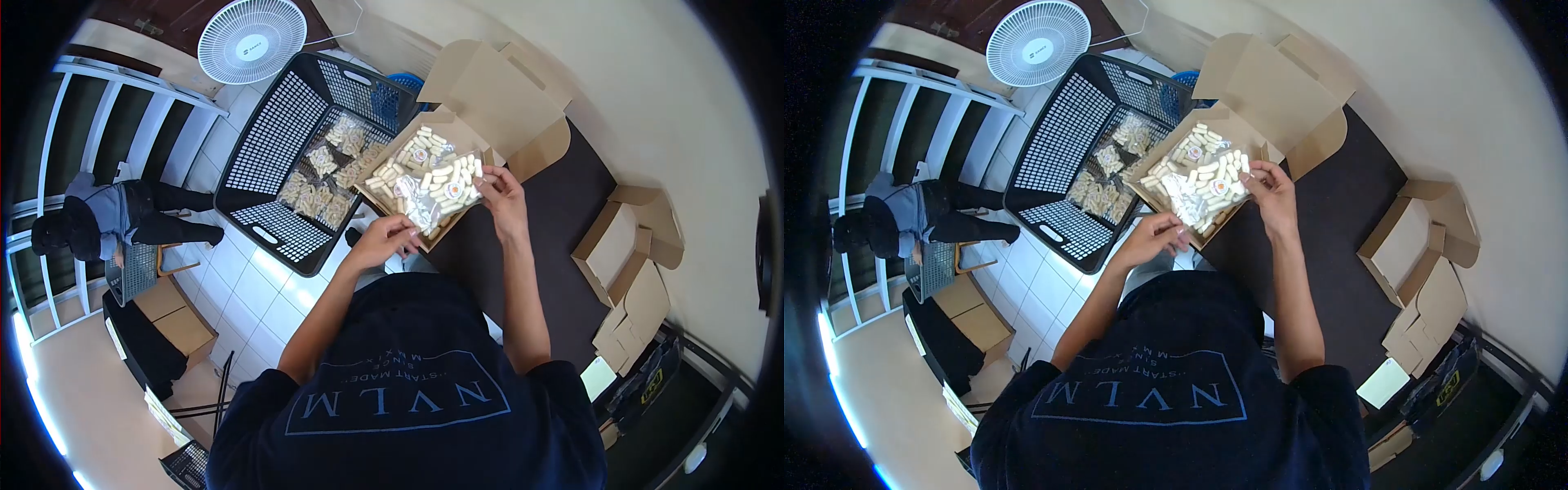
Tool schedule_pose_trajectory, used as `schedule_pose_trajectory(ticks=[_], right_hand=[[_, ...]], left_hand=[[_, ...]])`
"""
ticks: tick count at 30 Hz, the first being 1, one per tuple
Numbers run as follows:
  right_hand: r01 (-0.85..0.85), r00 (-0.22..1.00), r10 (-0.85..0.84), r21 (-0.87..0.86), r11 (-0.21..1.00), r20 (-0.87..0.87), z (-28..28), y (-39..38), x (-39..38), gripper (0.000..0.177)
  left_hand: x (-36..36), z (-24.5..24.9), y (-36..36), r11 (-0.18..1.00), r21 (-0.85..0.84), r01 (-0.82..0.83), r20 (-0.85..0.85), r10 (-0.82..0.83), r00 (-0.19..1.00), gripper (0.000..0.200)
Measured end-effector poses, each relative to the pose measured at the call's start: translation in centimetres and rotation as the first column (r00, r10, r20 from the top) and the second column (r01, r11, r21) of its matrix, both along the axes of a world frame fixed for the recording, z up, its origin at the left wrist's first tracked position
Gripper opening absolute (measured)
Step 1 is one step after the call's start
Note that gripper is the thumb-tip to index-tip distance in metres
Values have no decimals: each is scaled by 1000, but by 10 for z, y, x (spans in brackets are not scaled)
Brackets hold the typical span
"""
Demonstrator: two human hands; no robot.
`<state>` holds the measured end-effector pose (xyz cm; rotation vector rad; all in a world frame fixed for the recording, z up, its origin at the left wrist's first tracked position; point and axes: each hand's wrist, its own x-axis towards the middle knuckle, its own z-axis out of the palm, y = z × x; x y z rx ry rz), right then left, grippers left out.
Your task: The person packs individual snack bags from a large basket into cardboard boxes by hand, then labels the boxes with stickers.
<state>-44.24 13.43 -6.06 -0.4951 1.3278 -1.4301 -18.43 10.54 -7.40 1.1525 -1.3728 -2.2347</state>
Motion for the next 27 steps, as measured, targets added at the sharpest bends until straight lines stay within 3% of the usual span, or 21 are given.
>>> schedule_pose_trajectory(ticks=[2,4,6,8,10,12,14,15,16,18,20,22,25,27], right_hand=[[-38,995,38,-3,999,-90,-2,-8,-11,25],[-130,908,163,109,985,-386,-11,-16,-20,17],[-147,853,207,160,976,-479,-19,-24,-23,17],[-157,787,250,209,965,-564,-26,-35,-21,18],[-276,617,394,282,919,-682,-32,-45,-13,24],[-294,572,382,253,922,-726,-43,-51,-2,25],[-213,398,335,270,939,-854,-54,-56,9,25],[-179,297,362,321,930,-883,-48,-54,16,27],[-175,296,354,314,933,-887,-45,-52,22,27],[-141,91,334,320,937,-938,-36,-42,34,35],[-119,72,326,316,941,-943,-24,-33,46,33],[-235,51,260,242,941,-964,-30,-27,55,33],[-214,33,389,374,902,-921,-35,-21,72,28],[-137,43,474,465,875,-879,-32,-22,77,26]], left_hand=[[12,2,-3,985,-126,116,92,-105,990,15],[23,-1,-8,993,-118,17,103,-5,995,16],[35,-5,-19,947,-262,-185,150,230,962,16],[46,-9,-30,907,-345,-242,184,318,930,16],[52,-10,-38,859,-425,-286,211,401,892,16],[55,-10,-47,815,-492,-306,235,463,854,14],[59,-18,-55,742,-594,-312,125,468,875,12],[59,-16,-57,738,-613,-281,181,478,860,11],[58,-15,-60,734,-632,-250,234,487,841,11],[57,-14,-66,710,-677,-195,240,463,853,13],[54,-17,-69,665,-733,-141,254,459,851,15],[50,-28,-75,666,-738,-112,257,431,865,20],[45,-35,-78,706,-708,-5,329,336,883,35],[43,-37,-80,706,-707,45,368,313,876,33]])
